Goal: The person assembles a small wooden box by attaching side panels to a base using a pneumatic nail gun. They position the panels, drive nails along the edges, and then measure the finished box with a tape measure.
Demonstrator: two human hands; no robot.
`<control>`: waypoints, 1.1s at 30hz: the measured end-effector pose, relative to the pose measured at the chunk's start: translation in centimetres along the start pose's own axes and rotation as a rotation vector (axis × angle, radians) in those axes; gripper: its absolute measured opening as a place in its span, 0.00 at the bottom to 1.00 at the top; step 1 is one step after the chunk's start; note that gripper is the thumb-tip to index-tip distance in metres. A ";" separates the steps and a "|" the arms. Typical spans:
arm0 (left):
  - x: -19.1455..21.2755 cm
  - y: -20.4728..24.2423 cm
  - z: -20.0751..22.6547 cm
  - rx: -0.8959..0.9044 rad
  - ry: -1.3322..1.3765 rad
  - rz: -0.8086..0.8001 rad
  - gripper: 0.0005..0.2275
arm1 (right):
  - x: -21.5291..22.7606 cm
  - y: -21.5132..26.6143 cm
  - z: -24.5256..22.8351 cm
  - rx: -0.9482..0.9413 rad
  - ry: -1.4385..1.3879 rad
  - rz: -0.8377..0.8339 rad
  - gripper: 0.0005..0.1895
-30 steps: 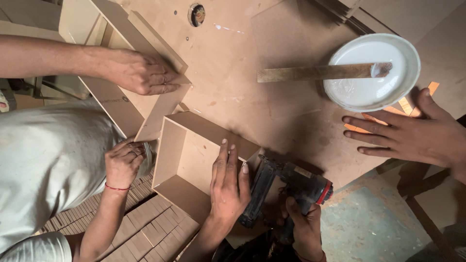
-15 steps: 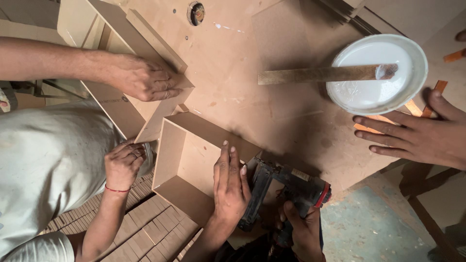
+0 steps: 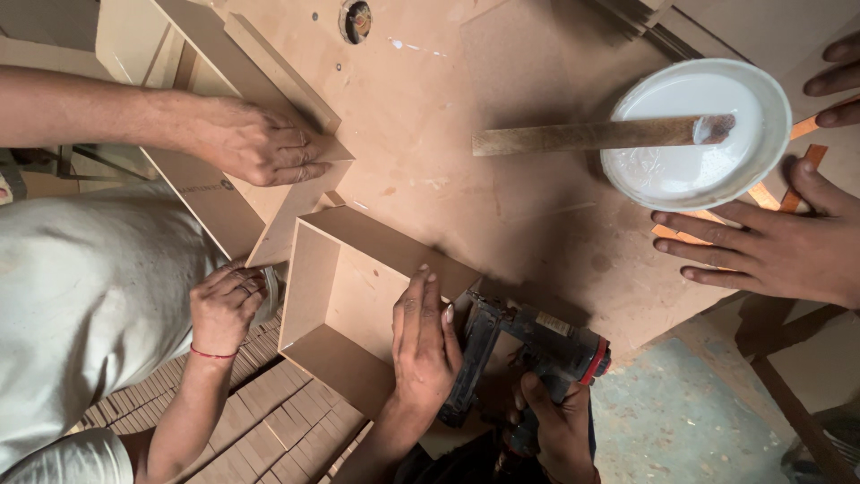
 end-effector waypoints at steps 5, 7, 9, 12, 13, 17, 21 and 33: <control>0.1 -0.3 0.1 -0.004 0.014 0.007 0.16 | 0.3 -0.3 0.7 -0.010 -0.022 0.007 0.13; 0.1 -0.2 0.1 0.005 0.020 0.005 0.16 | 0.5 -0.2 1.0 0.023 -0.047 -0.035 0.12; 0.1 -0.2 0.1 0.006 0.021 0.001 0.16 | 0.7 -0.3 1.3 0.007 -0.047 -0.020 0.12; 0.0 -0.2 0.1 0.011 0.022 0.000 0.15 | 0.9 -0.5 1.6 -0.011 -0.020 -0.002 0.12; 0.0 -0.2 0.1 0.012 0.022 0.001 0.15 | 0.9 -0.5 1.6 -0.017 -0.008 0.003 0.12; 0.1 -0.3 0.2 -0.004 -0.003 0.021 0.14 | 0.9 -0.1 1.5 0.021 -0.016 0.025 0.11; 0.2 -0.3 0.2 -0.003 -0.003 0.029 0.15 | 0.6 0.7 1.5 0.040 -0.045 -0.007 0.15; 0.4 -0.5 0.2 0.015 0.043 0.046 0.14 | 0.4 0.9 1.9 0.042 -0.013 -0.055 0.13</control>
Point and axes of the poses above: each hand's wrist, its own y-axis away from the middle knuckle, its own x-axis out of the back of the hand, z = x × y, the point moved 3 cm from there along -y, towards the middle knuckle, and after that the axes turned 4 degrees about z, right-handed, at the moved point
